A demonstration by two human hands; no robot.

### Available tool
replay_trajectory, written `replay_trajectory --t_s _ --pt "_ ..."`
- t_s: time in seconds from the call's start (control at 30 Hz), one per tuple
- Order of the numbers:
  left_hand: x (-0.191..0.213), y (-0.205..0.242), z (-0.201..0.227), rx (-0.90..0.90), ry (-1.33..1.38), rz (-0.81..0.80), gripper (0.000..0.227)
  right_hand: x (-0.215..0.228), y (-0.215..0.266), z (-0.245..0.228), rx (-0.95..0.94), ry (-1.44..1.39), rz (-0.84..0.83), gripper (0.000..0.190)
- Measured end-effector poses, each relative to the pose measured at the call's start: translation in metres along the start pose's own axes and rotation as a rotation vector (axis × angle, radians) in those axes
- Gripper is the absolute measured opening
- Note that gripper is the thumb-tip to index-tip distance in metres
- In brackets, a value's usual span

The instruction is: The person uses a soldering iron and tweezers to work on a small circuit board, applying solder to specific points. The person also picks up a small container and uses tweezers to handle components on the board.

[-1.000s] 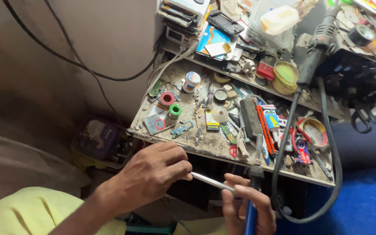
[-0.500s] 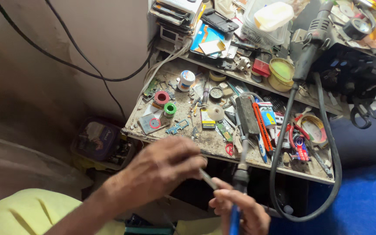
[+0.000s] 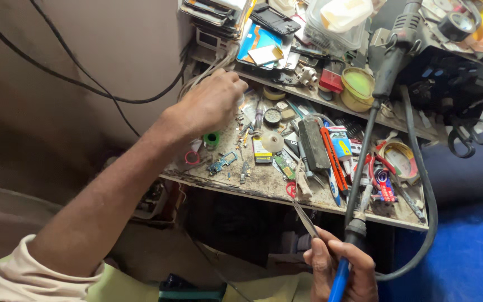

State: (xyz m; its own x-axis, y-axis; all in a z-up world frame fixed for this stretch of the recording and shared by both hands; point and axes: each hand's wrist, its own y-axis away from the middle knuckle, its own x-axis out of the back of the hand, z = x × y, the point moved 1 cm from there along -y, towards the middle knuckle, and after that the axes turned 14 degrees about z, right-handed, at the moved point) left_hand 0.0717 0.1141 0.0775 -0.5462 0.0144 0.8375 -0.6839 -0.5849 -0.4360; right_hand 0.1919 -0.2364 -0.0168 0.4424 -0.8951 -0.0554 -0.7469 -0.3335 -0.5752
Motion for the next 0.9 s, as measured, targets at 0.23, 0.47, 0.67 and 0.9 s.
replay_trajectory --t_s 0.23,0.47,0.67,0.9 --pt "0.014 0.009 0.007 0.011 0.050 -0.059 0.024 0.005 -0.003 0.008 0.001 0.019 0.013 0.031" --pt "0.039 0.042 0.028 -0.291 0.350 0.233 0.041 -0.015 -0.008 -0.014 -0.009 0.003 0.081 0.028" --pt "0.059 0.099 0.042 -0.189 0.419 0.365 0.048 -0.063 -0.029 -0.032 0.526 0.590 0.008 0.018" --pt "0.074 0.163 0.049 -0.038 0.455 0.393 0.050 -0.099 -0.051 -0.020 0.664 0.833 0.005 0.012"
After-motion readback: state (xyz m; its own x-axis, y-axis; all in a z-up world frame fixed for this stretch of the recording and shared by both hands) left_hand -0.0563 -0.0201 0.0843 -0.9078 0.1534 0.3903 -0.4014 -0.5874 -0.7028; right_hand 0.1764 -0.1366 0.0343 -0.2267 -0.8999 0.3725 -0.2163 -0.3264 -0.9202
